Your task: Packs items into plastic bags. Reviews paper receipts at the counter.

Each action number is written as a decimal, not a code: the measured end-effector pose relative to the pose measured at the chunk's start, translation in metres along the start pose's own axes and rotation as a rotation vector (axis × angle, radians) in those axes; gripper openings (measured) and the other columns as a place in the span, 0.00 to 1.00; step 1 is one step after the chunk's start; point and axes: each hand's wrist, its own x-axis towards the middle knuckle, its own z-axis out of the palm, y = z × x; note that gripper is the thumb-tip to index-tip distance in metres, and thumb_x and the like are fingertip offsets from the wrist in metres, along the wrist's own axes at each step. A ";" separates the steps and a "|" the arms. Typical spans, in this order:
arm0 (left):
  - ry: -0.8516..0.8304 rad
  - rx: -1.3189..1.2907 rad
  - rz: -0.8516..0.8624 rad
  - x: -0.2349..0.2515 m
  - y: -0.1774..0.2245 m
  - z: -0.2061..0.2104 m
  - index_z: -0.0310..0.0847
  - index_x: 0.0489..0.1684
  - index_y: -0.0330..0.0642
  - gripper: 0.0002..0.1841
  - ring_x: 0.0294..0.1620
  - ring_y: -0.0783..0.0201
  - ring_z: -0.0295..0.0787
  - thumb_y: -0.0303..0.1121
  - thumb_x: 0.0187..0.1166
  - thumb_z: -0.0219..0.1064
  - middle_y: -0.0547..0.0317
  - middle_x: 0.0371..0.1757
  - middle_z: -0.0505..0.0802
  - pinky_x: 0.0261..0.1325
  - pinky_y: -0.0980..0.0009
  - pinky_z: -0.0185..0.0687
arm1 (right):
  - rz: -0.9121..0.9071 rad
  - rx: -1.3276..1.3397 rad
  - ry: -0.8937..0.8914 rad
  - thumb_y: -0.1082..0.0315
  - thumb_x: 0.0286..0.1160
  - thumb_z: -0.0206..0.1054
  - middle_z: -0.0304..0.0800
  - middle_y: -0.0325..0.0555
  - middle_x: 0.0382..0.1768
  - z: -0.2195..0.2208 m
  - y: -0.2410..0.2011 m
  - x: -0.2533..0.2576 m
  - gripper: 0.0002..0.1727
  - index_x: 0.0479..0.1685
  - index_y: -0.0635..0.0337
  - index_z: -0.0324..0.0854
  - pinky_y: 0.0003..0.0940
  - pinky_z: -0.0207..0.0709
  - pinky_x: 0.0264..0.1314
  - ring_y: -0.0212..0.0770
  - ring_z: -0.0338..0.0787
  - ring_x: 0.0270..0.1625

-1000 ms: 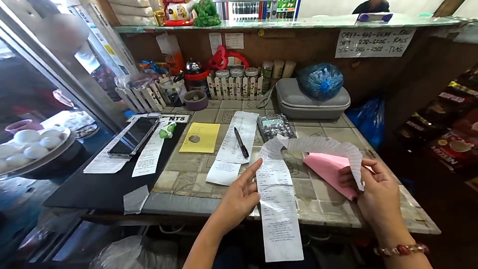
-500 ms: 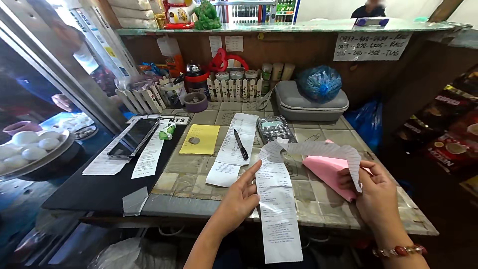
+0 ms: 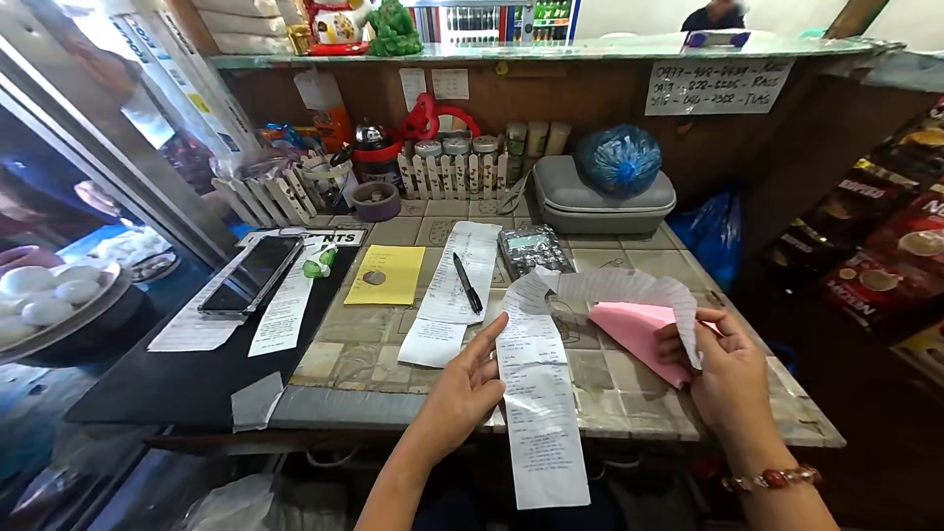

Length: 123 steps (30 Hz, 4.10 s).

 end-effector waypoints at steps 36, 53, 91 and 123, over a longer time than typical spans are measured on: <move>-0.017 0.002 -0.011 0.001 0.004 0.001 0.53 0.95 0.59 0.44 0.66 0.56 0.90 0.18 0.72 0.57 0.51 0.76 0.85 0.67 0.60 0.87 | 0.011 -0.008 0.006 0.69 0.88 0.55 0.92 0.42 0.30 0.001 -0.003 0.000 0.11 0.59 0.56 0.80 0.29 0.87 0.25 0.34 0.91 0.23; -0.008 -0.009 -0.010 0.000 0.004 0.001 0.54 0.95 0.58 0.44 0.68 0.56 0.89 0.18 0.72 0.58 0.51 0.79 0.83 0.70 0.59 0.86 | 0.013 -0.025 0.002 0.68 0.88 0.54 0.93 0.42 0.30 0.001 -0.004 -0.001 0.12 0.60 0.56 0.80 0.29 0.87 0.25 0.35 0.90 0.22; -0.008 -0.013 0.009 -0.001 0.003 0.001 0.54 0.95 0.58 0.44 0.69 0.56 0.88 0.17 0.72 0.57 0.50 0.79 0.83 0.70 0.60 0.86 | 0.008 -0.004 0.009 0.70 0.87 0.54 0.93 0.41 0.31 0.002 -0.003 -0.001 0.12 0.59 0.56 0.81 0.28 0.87 0.25 0.34 0.91 0.23; 0.004 -0.001 -0.005 0.000 0.003 0.002 0.54 0.95 0.59 0.45 0.66 0.56 0.90 0.18 0.71 0.57 0.51 0.77 0.85 0.68 0.60 0.87 | 0.015 0.015 0.013 0.71 0.88 0.53 0.93 0.42 0.31 0.002 -0.004 -0.001 0.12 0.59 0.57 0.80 0.28 0.87 0.24 0.34 0.91 0.22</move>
